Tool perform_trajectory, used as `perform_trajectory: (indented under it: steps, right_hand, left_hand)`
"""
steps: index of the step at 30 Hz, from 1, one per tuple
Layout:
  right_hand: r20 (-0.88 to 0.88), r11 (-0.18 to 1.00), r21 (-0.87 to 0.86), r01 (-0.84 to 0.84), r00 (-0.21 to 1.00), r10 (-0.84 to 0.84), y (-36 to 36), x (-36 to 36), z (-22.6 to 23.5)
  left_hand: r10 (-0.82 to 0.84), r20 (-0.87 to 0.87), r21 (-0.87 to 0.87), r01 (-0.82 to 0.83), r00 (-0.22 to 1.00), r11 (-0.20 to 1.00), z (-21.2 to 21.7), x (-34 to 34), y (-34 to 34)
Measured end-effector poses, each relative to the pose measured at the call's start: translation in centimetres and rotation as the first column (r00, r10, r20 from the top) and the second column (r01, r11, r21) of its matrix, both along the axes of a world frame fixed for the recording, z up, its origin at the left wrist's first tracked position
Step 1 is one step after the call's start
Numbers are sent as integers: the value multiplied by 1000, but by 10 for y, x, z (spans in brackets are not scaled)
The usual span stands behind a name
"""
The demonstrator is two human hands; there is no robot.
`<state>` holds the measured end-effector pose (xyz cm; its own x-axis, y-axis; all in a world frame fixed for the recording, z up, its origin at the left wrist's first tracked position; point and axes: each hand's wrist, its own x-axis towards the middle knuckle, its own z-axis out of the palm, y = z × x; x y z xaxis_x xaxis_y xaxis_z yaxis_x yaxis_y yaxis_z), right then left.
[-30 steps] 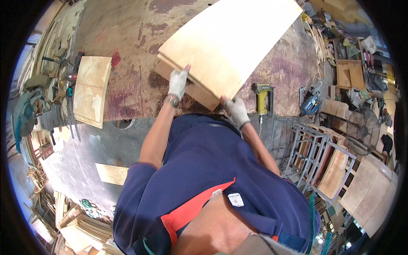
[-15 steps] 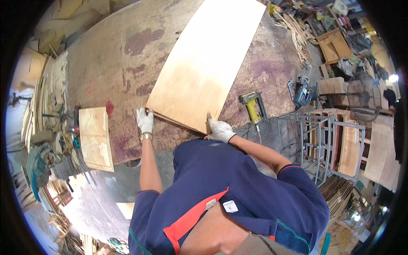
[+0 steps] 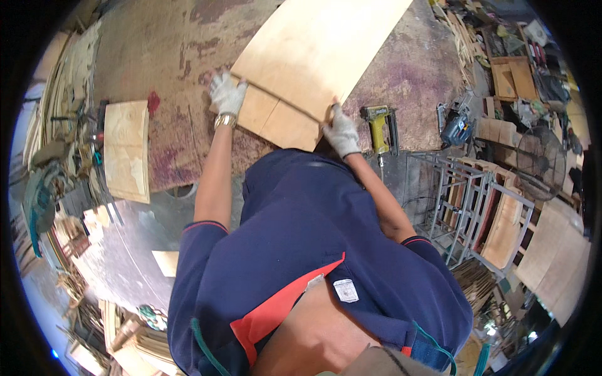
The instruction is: The person picks up thin wooden boards, aligns them on a workbench, and uses a nail gun to fasten them together. They measure and mark the boards with a tape measure and pencil, then continue nailing to assemble the panels.
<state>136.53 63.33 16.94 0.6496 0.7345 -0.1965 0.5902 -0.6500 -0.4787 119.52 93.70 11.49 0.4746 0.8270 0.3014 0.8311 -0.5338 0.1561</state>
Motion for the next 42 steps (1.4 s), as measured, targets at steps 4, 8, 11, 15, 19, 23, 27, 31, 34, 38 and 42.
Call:
perform_trajectory:
  steps: [4, 8, 11, 15, 19, 23, 27, 31, 34, 38, 42]
  right_hand:
    - [-159, 915, 87, 394, 912, -378, -2, 27, 5]
    - [-735, 813, 25, 582, 562, -379, -2, 37, -4]
    - [-772, 796, -66, 602, 474, -423, 4, 45, -8]
    - [-921, 610, -163, 775, 102, -377, 23, 54, -1]
    - [-930, 728, -35, 685, 245, -275, 33, 64, 2]
    - [-911, 782, 92, 617, 369, -184, 29, 64, -9]
    - [-765, 712, 155, 684, 540, -352, 18, 59, -19]
    - [-804, 718, 114, 686, 488, -339, -4, 66, -24]
    - [-863, 722, 64, 689, 402, -307, -22, 69, -26]
    - [-877, 758, -32, 652, 345, -335, -27, 70, -31]
    - [-916, 728, -81, 681, 237, -323, -20, 67, -37]
  left_hand:
    - [65, 387, -485, 143, 920, 863, 6, 24, -28]
    - [449, 438, -899, 370, 779, 235, 6, 25, -80]
    - [692, 282, -834, 526, 665, -167, 8, 21, -121]
    - [871, 33, -519, 753, 491, -405, -1, 33, -152]
    - [836, 140, -240, 837, 531, -492, -17, 49, -162]
    - [778, 149, -73, 791, 610, -607, -9, 47, -174]
    - [545, 376, -816, 547, 750, -190, 12, 31, -162]
    - [558, 604, -763, 213, 569, 610, 6, -36, -81]
    - [687, 640, -568, -391, 344, 724, 2, -169, -19]
    - [951, 309, -290, -952, 1, 95, 16, -329, 34]
    - [999, 37, -468, -883, 10, 26, 26, -397, 42]
